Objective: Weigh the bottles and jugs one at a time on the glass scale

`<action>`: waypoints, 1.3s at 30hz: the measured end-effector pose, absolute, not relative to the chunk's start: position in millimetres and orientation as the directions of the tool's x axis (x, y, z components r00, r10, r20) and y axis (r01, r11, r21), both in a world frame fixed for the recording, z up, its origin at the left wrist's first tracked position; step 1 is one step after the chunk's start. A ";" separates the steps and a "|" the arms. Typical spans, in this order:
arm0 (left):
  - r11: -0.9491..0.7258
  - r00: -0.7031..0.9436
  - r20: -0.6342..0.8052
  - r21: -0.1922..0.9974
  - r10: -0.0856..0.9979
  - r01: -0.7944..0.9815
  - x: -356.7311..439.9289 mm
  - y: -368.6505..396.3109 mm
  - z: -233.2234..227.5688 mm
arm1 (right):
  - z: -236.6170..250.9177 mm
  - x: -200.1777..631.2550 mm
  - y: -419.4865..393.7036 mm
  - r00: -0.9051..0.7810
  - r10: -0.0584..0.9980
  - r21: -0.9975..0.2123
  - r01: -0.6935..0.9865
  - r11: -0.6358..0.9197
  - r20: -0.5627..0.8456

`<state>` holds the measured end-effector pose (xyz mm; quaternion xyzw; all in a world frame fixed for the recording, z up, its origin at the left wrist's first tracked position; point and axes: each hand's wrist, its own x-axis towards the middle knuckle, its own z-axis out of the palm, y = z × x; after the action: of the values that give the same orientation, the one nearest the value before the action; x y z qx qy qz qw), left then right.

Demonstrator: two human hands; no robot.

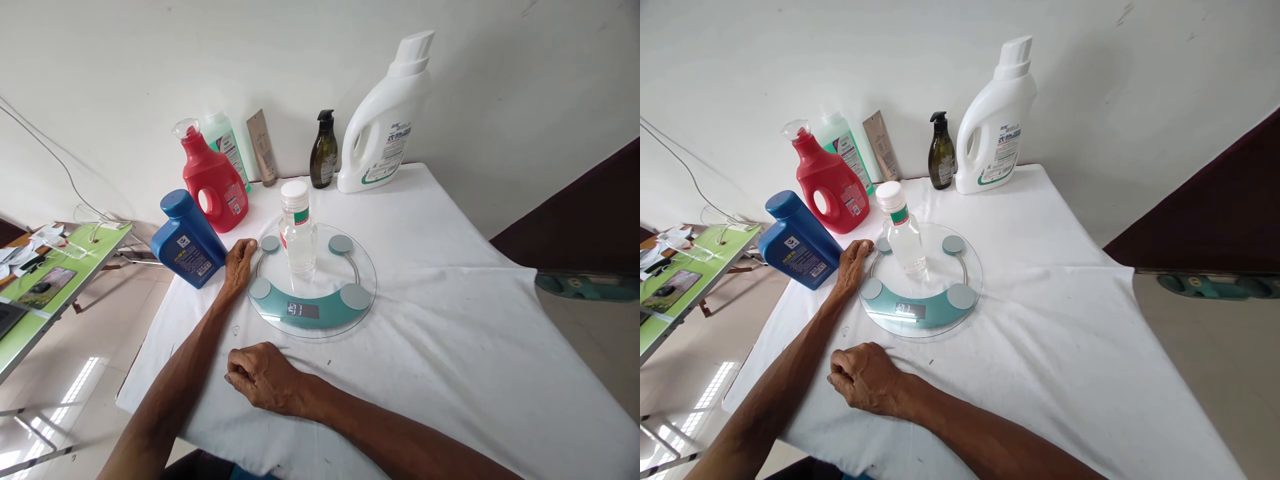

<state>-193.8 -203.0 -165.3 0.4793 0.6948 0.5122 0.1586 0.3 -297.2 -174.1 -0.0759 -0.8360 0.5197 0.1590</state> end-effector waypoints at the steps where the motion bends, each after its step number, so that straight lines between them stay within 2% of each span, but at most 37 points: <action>1: 0.017 -0.491 0.271 0.863 0.828 0.505 -193.7 -203.2 -165.0 | -174.1 0.2 -297.2 -0.938 0.291 -0.894 -0.039 0.447 0.187; 39: 0.039 -0.489 0.249 0.862 0.836 0.506 -192.0 -204.5 -160.6 | -176.4 -0.1 -297.8 -0.939 0.284 -0.893 -0.047 0.448 0.192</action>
<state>-192.0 -204.5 -160.6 0.4782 0.7017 0.5019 0.1644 -0.1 -297.8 -176.4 -0.0707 -0.8360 0.5204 0.1590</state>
